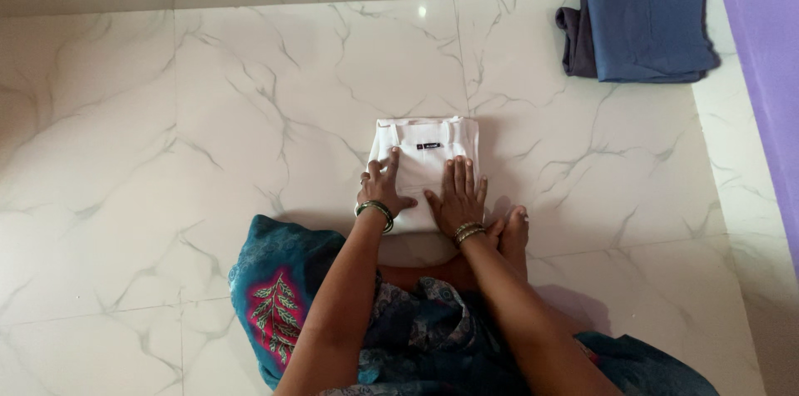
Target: The person folds a white shirt and places it on a shelf. Then the person folds a pair of white trousers on the floor.
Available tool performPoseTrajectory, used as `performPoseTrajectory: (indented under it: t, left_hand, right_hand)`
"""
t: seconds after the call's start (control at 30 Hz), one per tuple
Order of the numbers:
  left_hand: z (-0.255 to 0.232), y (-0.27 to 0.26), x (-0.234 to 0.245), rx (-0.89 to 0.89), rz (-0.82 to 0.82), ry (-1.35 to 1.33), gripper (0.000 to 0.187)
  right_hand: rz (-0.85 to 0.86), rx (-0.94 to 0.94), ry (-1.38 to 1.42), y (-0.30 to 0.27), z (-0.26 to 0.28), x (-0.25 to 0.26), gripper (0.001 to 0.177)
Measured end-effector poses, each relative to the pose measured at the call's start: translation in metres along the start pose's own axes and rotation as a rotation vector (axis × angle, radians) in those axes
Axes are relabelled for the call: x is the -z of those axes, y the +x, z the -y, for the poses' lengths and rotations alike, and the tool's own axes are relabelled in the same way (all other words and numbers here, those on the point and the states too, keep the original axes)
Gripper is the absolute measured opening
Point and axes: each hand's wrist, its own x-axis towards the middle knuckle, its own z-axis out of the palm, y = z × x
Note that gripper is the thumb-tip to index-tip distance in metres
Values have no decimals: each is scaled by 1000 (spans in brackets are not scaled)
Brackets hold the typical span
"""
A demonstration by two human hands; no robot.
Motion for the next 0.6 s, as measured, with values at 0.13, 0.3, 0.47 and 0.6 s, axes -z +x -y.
performPoseTrajectory:
  t: [0.13, 0.3, 0.47, 0.6]
  left_hand:
    - [0, 0, -1, 8, -2, 2, 133]
    - [-1, 2, -1, 25, 10, 13, 134]
    - [-1, 1, -2, 27, 1, 15, 134]
    - [1, 1, -2, 26, -9, 3, 133]
  right_hand:
    - [132, -19, -58, -6, 1, 9, 100]
    - [240, -11, -72, -14, -3, 19, 107]
    - [276, -38, -62, -18, -10, 16, 110]
    - [219, -75, -26, -12, -15, 8, 116]
